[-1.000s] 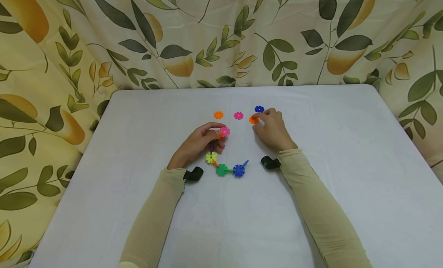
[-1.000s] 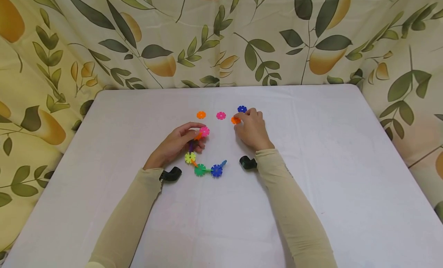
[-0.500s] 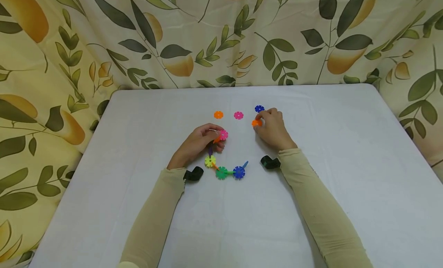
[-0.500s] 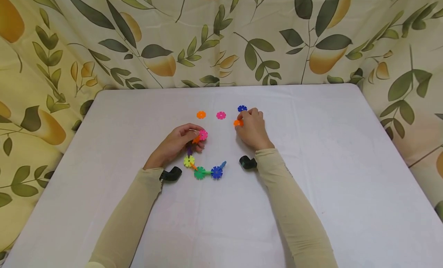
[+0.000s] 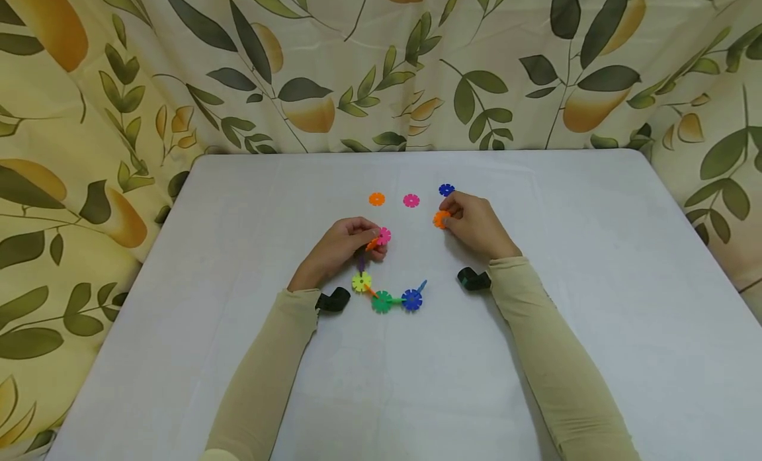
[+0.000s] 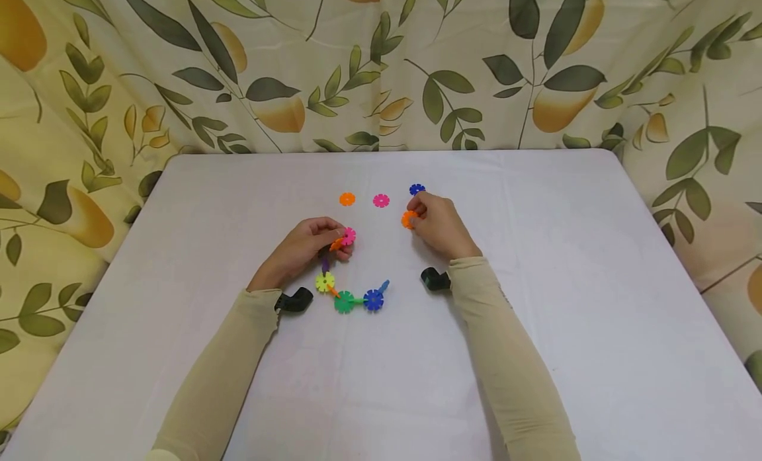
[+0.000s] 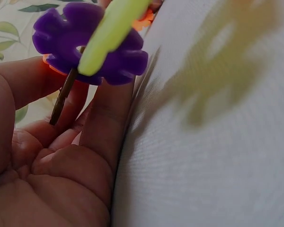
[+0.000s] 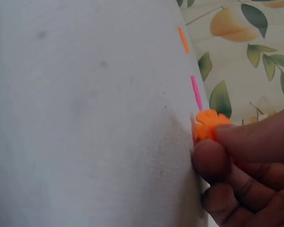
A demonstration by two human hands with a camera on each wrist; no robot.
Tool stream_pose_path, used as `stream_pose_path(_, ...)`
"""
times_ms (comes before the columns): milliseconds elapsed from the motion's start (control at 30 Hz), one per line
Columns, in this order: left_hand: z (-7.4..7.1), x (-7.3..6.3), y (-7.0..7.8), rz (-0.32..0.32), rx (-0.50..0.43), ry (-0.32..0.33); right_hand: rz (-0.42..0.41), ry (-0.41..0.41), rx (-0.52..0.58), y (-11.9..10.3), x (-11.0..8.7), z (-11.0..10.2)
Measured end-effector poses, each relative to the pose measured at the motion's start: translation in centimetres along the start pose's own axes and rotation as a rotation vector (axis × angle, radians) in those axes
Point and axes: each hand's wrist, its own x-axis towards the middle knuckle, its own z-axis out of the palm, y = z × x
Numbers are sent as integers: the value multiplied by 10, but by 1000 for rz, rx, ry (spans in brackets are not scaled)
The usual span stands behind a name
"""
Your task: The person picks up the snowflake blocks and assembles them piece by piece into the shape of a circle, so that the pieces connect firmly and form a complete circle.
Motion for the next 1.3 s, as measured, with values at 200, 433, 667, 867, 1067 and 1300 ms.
stream_pose_path(200,-1,1,-1,5,14,-6,-17,-36,18,-5,-1,2)
stream_pose_path(433,-3,2,-1,1,28,-9,-45,-73,38,-16,-1,5)
stream_pose_path(667,-3,2,-1,6,21,-9,-40,-106,88,-21,-2,10)
stream_pose_path(867,-1,2,0,6,-1,-14,-74,-119,90,-27,-3,13)
stream_pose_path(1067,-1,1,0,11,-16,-15,-115,-127,97,-30,-4,15)
stream_pose_path(1300,-1,2,-1,6,-27,-18,-125,-125,116,-32,-4,17)
